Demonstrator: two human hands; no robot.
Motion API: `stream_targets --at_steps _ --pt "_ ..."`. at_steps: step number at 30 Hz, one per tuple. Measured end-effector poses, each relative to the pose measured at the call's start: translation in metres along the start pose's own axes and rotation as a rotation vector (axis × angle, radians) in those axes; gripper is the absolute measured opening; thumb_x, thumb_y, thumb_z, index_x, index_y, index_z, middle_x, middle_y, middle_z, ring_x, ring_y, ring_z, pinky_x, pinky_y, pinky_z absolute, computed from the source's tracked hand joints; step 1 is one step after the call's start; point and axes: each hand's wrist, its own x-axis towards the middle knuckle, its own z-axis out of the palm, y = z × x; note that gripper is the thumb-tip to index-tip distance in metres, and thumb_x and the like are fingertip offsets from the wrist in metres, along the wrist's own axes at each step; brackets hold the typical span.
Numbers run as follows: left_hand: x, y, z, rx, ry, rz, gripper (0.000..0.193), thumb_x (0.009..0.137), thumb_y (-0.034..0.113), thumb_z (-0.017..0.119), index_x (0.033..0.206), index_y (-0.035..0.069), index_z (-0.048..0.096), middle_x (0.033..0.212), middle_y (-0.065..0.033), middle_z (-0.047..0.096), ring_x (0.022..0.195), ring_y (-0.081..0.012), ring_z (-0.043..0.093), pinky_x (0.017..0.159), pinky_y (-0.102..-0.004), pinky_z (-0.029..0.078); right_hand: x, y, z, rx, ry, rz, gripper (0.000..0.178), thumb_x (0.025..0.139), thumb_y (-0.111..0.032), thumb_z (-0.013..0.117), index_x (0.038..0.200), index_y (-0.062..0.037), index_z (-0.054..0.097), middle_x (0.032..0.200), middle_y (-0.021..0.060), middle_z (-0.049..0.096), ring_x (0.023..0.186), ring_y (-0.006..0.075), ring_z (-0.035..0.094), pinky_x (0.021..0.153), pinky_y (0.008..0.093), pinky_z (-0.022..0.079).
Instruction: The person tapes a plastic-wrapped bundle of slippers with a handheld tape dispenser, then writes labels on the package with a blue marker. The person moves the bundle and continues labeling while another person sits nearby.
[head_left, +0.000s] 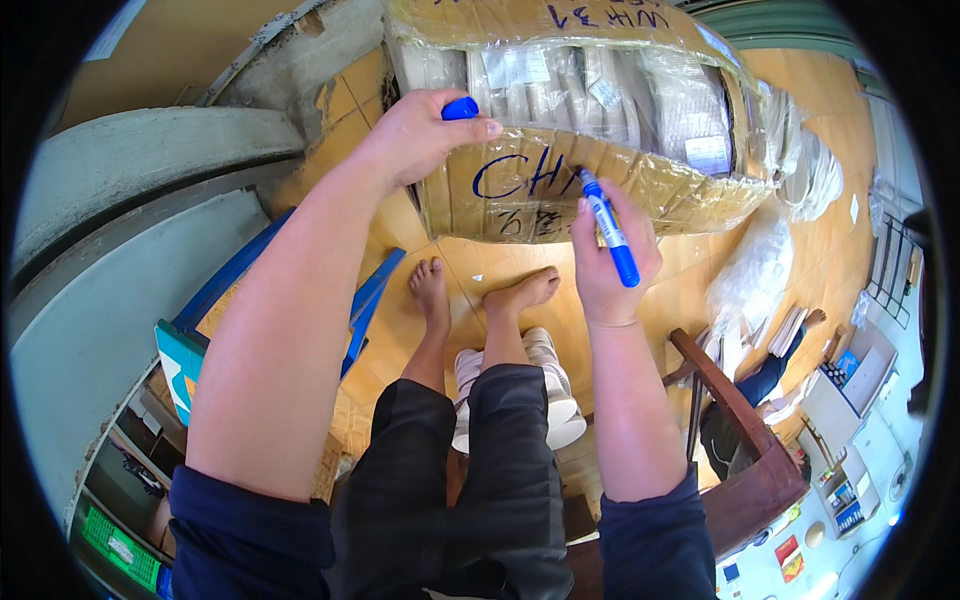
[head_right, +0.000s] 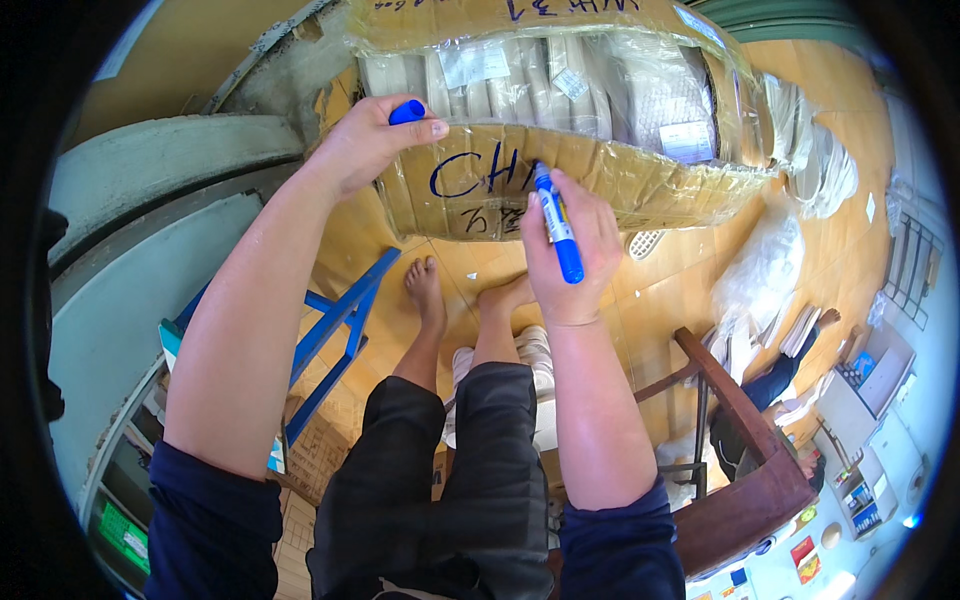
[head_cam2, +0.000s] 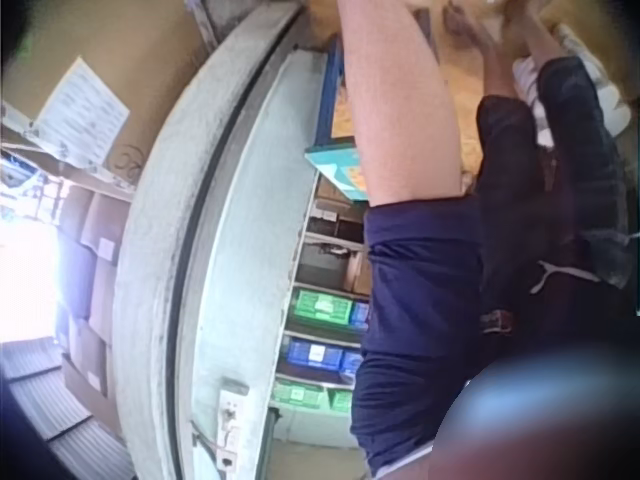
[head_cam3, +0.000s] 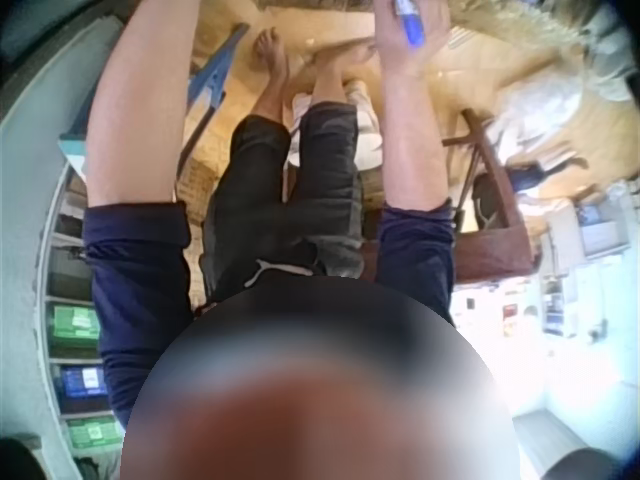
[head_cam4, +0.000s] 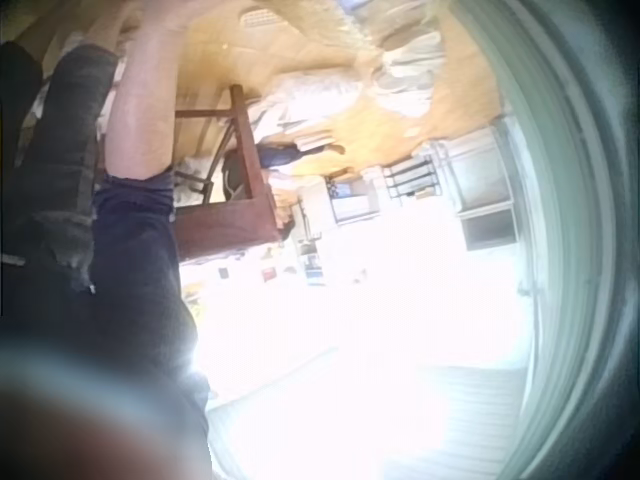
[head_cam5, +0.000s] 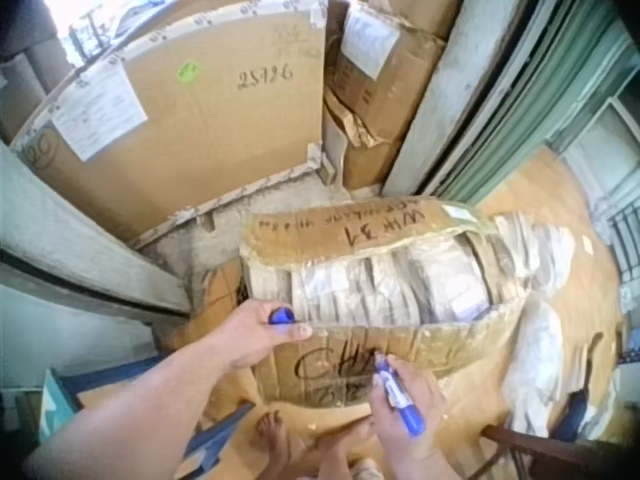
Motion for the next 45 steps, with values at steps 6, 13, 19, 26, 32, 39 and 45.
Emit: stream_targets --at_steps 6,13,19,26,32,39,45 --pt "-0.004 0.004 -0.003 0.044 -0.023 0.046 0.039 0.087 0.041 0.079 0.097 0.005 0.070 0.081 0.0038 0.060 0.076 -0.0095 0.048 0.074 -0.0274 0.042 -0.005 0.003 -0.003 -0.035 -0.026 -0.031 0.030 0.077 -0.004 0.078 0.106 -0.0029 0.070 0.091 0.0140 0.071 0.082 0.0319 0.069 0.076 0.0388 0.056" --pt "-0.003 0.004 -0.003 0.036 -0.031 0.030 0.038 0.086 0.040 0.079 0.095 0.005 0.069 0.079 0.0024 0.059 0.075 -0.0100 0.048 0.073 -0.0281 0.043 -0.003 0.011 -0.007 -0.047 0.067 0.007 0.030 0.078 -0.004 0.079 0.106 -0.0026 0.070 0.094 0.0132 0.072 0.085 0.0299 0.069 0.077 0.0385 0.056" --pt "-0.002 0.003 -0.002 0.044 -0.005 0.028 0.037 0.085 0.039 0.080 0.093 0.004 0.068 0.074 0.0012 0.056 0.070 -0.0114 0.047 0.070 -0.0307 0.044 -0.001 0.012 -0.019 -0.079 -0.050 0.027 0.029 0.077 -0.004 0.078 0.105 -0.0022 0.070 0.096 0.0138 0.072 0.088 0.0309 0.069 0.081 0.0388 0.056" --pt "-0.004 0.004 -0.003 0.018 -0.014 0.036 0.036 0.085 0.038 0.080 0.097 0.005 0.070 0.076 -0.0002 0.059 0.071 -0.0123 0.048 0.070 -0.0307 0.044 0.003 0.013 -0.017 -0.063 -0.083 -0.071 0.027 0.075 -0.002 0.077 0.101 -0.0023 0.070 0.095 0.0142 0.072 0.089 0.0329 0.069 0.085 0.0398 0.056" --pt "-0.001 -0.001 -0.002 0.025 -0.015 0.012 0.038 0.086 0.039 0.079 0.095 0.004 0.068 0.076 0.0012 0.057 0.072 -0.0113 0.047 0.071 -0.0294 0.043 0.010 0.013 -0.027 -0.057 -0.063 -0.074 0.028 0.075 -0.001 0.076 0.103 -0.0022 0.070 0.095 0.0144 0.072 0.089 0.0323 0.069 0.083 0.0398 0.056" --pt "-0.001 -0.001 -0.001 0.052 0.005 0.032 0.038 0.086 0.040 0.079 0.092 0.004 0.066 0.074 -0.0001 0.056 0.071 -0.0132 0.047 0.070 -0.0311 0.043 0.014 0.019 -0.030 -0.077 -0.002 0.006 0.028 0.079 -0.002 0.076 0.105 -0.0026 0.069 0.096 0.0136 0.072 0.086 0.0296 0.069 0.077 0.0374 0.056" --pt "-0.002 0.003 -0.005 0.024 -0.053 -0.043 0.036 0.087 0.039 0.079 0.097 0.005 0.070 0.081 0.0048 0.058 0.079 -0.0080 0.047 0.075 -0.0268 0.041 0.013 0.024 -0.035 -0.097 0.011 0.030 0.026 0.081 -0.004 0.077 0.105 -0.0030 0.069 0.095 0.0135 0.071 0.084 0.0280 0.069 0.075 0.0356 0.056"
